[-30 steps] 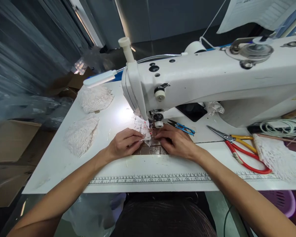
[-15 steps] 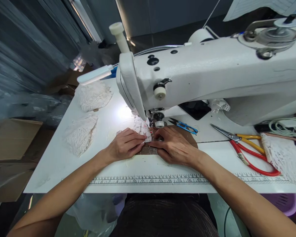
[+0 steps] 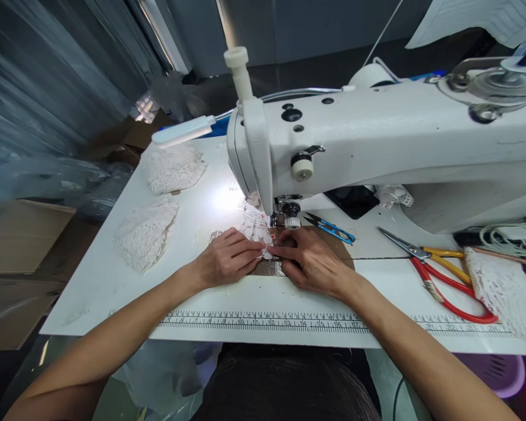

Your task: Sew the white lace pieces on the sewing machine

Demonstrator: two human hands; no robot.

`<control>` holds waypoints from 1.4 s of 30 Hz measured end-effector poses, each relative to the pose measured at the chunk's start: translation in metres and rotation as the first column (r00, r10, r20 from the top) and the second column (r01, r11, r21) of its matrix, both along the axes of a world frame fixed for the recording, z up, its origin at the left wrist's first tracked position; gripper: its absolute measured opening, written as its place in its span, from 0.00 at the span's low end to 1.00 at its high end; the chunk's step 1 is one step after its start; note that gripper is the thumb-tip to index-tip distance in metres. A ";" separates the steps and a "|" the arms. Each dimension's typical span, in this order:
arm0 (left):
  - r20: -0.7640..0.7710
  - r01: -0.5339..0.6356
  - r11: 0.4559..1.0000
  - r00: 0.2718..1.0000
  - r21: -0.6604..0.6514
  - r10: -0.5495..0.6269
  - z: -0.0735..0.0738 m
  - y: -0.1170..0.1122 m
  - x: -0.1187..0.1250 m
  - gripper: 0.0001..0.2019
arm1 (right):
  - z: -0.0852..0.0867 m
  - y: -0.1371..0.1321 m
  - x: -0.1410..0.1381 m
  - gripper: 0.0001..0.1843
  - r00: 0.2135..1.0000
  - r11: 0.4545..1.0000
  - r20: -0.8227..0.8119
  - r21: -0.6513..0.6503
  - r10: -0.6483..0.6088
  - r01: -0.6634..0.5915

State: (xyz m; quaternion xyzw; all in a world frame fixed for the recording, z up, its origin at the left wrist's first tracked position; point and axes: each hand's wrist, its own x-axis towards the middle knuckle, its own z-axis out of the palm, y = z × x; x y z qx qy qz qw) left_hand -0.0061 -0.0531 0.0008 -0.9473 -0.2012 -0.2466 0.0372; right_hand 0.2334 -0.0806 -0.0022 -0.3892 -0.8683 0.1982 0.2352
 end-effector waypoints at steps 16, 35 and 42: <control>-0.049 -0.092 0.991 0.995 -0.094 0.087 -0.001 0.017 -0.010 0.17 | -0.005 -0.002 -0.003 0.19 1.000 0.997 0.008 0.078 -0.027 0.026; -0.122 -0.115 0.992 0.987 -0.058 0.107 0.002 0.015 -0.008 0.19 | -0.009 -0.004 -0.003 0.19 1.000 0.996 0.008 0.090 -0.030 0.029; -0.083 -0.160 0.984 0.985 -0.075 0.153 -0.003 0.014 -0.006 0.15 | -0.008 -0.005 -0.004 0.18 0.999 0.989 0.025 0.142 -0.029 0.025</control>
